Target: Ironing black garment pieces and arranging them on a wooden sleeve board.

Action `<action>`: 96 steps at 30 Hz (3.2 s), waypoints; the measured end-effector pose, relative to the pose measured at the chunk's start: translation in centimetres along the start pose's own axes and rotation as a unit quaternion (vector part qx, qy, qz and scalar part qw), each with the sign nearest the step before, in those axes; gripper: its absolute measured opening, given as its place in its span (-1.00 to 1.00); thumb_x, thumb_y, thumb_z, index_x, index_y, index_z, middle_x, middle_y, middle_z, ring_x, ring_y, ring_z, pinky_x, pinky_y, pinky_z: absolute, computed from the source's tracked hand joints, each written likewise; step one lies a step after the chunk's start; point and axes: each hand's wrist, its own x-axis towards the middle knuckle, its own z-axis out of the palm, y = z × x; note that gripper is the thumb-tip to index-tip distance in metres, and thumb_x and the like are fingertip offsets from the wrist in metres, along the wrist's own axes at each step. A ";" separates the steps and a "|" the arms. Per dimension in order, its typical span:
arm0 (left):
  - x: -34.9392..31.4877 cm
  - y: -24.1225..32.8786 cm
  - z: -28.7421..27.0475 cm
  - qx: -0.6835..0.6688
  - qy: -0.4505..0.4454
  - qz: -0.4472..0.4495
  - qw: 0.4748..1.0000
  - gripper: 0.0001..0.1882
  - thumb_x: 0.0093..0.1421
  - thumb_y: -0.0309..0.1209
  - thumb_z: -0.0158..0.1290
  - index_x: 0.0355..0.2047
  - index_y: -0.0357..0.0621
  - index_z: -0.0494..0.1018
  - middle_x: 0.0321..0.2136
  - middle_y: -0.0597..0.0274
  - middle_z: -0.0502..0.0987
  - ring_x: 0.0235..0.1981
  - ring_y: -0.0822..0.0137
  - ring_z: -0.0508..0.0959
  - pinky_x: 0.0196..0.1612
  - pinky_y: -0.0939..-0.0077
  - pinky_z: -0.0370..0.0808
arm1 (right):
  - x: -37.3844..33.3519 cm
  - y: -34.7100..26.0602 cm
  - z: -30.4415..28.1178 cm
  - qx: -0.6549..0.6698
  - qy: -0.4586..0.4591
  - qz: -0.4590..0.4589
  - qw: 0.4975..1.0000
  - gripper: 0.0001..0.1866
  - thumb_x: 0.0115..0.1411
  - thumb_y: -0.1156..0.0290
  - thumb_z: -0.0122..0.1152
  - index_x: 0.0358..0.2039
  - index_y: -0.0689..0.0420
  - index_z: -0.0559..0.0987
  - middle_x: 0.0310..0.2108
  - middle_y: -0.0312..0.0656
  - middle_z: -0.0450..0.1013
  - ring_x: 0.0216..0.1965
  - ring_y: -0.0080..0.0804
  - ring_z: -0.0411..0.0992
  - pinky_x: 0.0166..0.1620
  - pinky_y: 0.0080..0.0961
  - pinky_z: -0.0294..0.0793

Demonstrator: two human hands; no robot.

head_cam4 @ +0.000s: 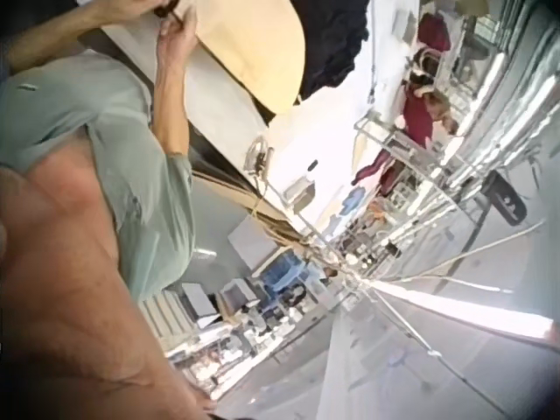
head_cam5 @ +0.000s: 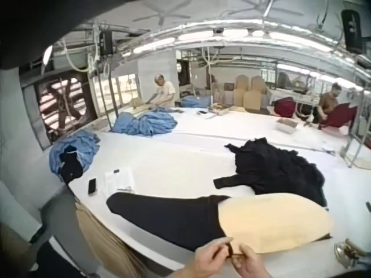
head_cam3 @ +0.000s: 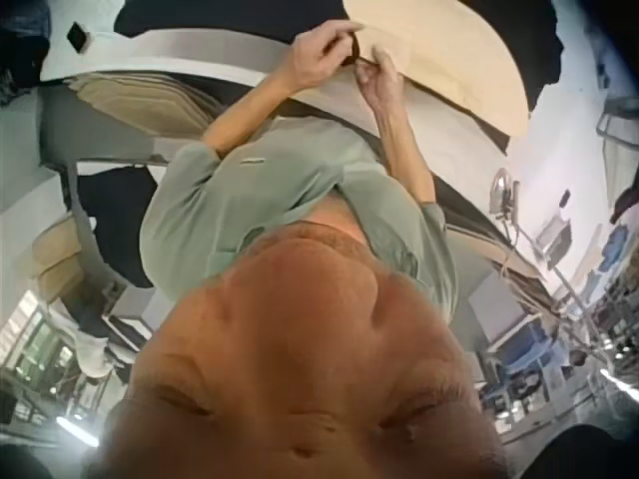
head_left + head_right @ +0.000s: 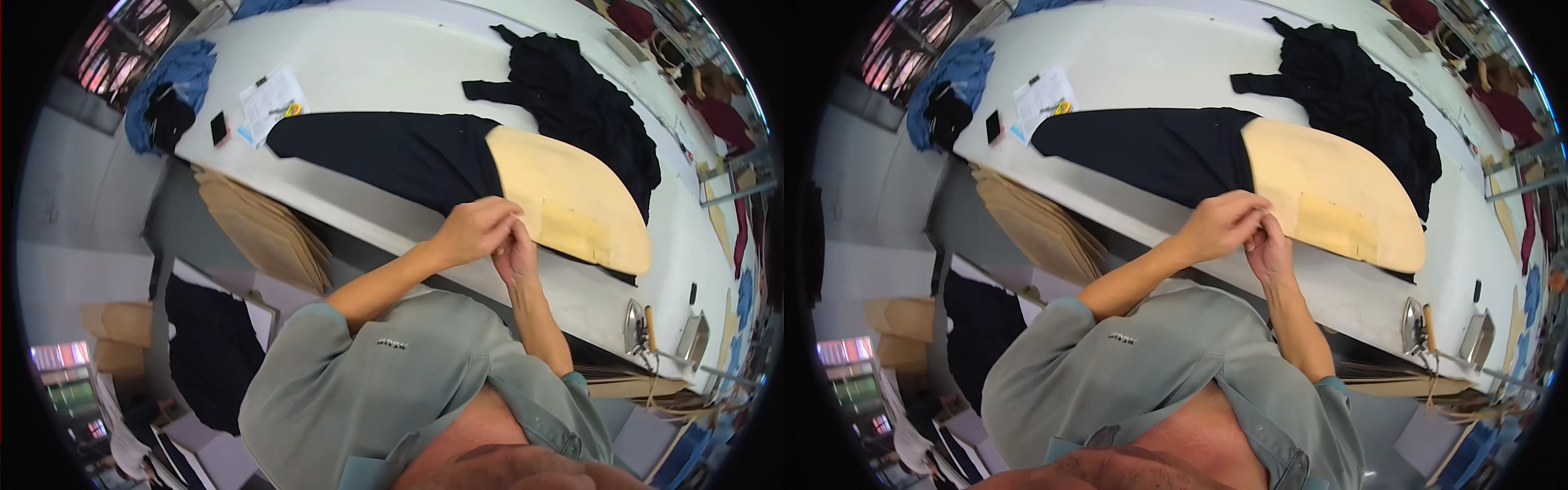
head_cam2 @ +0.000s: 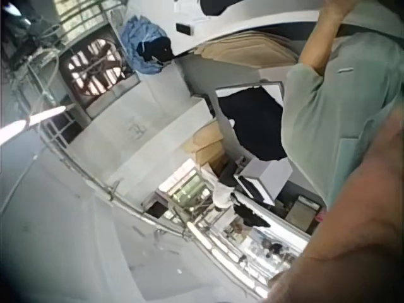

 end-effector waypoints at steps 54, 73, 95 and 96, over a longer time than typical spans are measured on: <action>20.7 5.2 -1.5 -0.075 0.103 0.073 0.989 -0.68 0.37 -0.34 -0.07 -0.04 -0.39 0.41 -0.23 0.11 0.56 -0.27 0.39 0.48 -0.12 0.58 0.39 | 7.8 -21.6 0.7 -0.564 0.016 -0.460 0.686 -0.29 0.00 0.18 0.48 0.00 0.32 0.33 -0.17 0.05 0.44 -0.19 -0.14 0.47 -0.09 -0.37 0.46; 12.6 -5.1 -3.6 -0.444 0.108 -0.025 0.889 -0.64 0.41 -0.28 -0.09 0.04 -0.31 0.40 -0.02 0.02 0.53 -0.07 0.30 0.58 0.06 0.52 0.50 | 6.1 -6.7 2.7 -0.260 -0.181 -0.054 0.947 -0.46 0.20 0.48 0.27 0.20 0.20 0.39 0.07 -0.11 0.45 0.04 -0.36 0.44 0.06 -0.52 0.44; 13.0 -5.7 -4.0 -0.441 0.157 -0.065 0.882 -0.58 0.40 -0.22 -0.09 0.12 -0.26 0.36 0.04 0.07 0.52 0.00 0.27 0.56 0.11 0.46 0.49 | -3.5 -25.3 -10.4 -0.605 0.070 -0.371 0.701 -0.47 0.15 0.33 0.32 0.11 0.18 0.41 0.05 -0.12 0.40 -0.06 -0.32 0.43 0.02 -0.46 0.43; 12.8 -5.6 -3.0 -0.421 0.139 -0.061 0.894 -0.58 0.40 -0.23 -0.09 0.12 -0.26 0.37 0.03 0.07 0.52 0.00 0.27 0.57 0.10 0.47 0.49 | -2.7 -24.7 -8.8 -0.609 0.055 -0.395 0.686 -0.42 0.11 0.35 0.36 0.13 0.17 0.40 0.09 -0.13 0.37 -0.03 -0.28 0.43 0.06 -0.43 0.42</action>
